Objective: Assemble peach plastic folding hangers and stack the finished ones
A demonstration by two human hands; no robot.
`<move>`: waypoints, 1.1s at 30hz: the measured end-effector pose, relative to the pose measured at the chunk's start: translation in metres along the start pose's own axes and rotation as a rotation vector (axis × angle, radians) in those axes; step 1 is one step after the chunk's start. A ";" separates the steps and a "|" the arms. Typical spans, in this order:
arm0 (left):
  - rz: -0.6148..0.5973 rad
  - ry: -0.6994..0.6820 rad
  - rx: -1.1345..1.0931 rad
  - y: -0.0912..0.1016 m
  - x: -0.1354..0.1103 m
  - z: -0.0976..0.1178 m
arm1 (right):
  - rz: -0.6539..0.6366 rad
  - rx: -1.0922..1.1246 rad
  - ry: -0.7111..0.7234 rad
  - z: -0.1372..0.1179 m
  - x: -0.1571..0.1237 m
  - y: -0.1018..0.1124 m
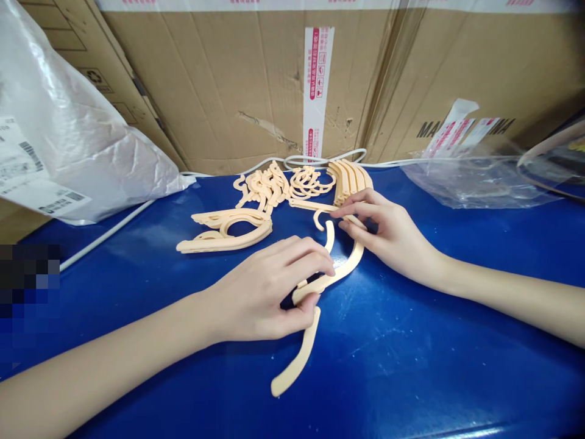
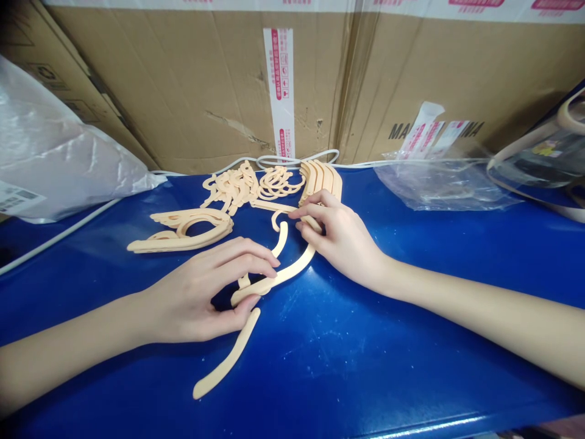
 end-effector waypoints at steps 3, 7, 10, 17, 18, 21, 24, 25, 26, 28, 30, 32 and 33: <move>0.003 -0.017 0.011 -0.001 0.000 0.000 | 0.009 0.018 -0.003 -0.001 0.000 0.001; 0.011 -0.022 0.029 -0.001 -0.001 -0.001 | 0.010 0.055 -0.009 0.001 0.001 0.000; 0.010 -0.036 0.030 -0.002 -0.001 -0.001 | 0.004 0.081 -0.018 0.003 0.002 0.000; -0.004 -0.036 0.002 -0.003 -0.003 -0.003 | -0.023 0.116 -0.072 0.005 0.002 -0.002; -0.010 -0.031 -0.004 -0.003 -0.004 -0.003 | -0.029 0.133 -0.079 0.005 0.002 -0.002; -0.021 -0.023 -0.003 -0.003 -0.004 -0.004 | -0.042 0.162 -0.086 0.005 0.003 -0.003; -0.015 -0.001 0.043 -0.003 -0.003 -0.006 | -0.047 0.151 -0.082 0.006 0.003 -0.002; 0.004 0.012 0.072 -0.003 -0.002 -0.007 | -0.051 0.146 -0.079 0.006 0.003 -0.002; 0.030 0.027 0.104 -0.002 -0.002 -0.007 | -0.056 0.142 -0.077 0.006 0.003 -0.002; 0.085 0.062 0.179 0.000 -0.002 -0.009 | -0.061 0.132 -0.072 0.005 0.003 -0.002; 0.132 0.102 0.268 0.002 -0.003 -0.011 | -0.064 0.112 -0.068 0.003 0.002 -0.002; 0.150 0.153 0.331 0.004 -0.003 -0.012 | -0.071 0.075 -0.063 0.001 0.002 -0.002; 0.152 0.181 0.342 0.004 -0.003 -0.012 | -0.075 0.051 -0.059 0.000 0.002 -0.002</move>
Point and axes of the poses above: each hand's wrist, its own x-axis towards the middle knuckle, its own y-axis out of the back of the hand, z = x × y, the point moved 3 cm from there along x, towards the middle knuckle, and after that the axes turned 5 degrees about -z, right-handed, at the moved point
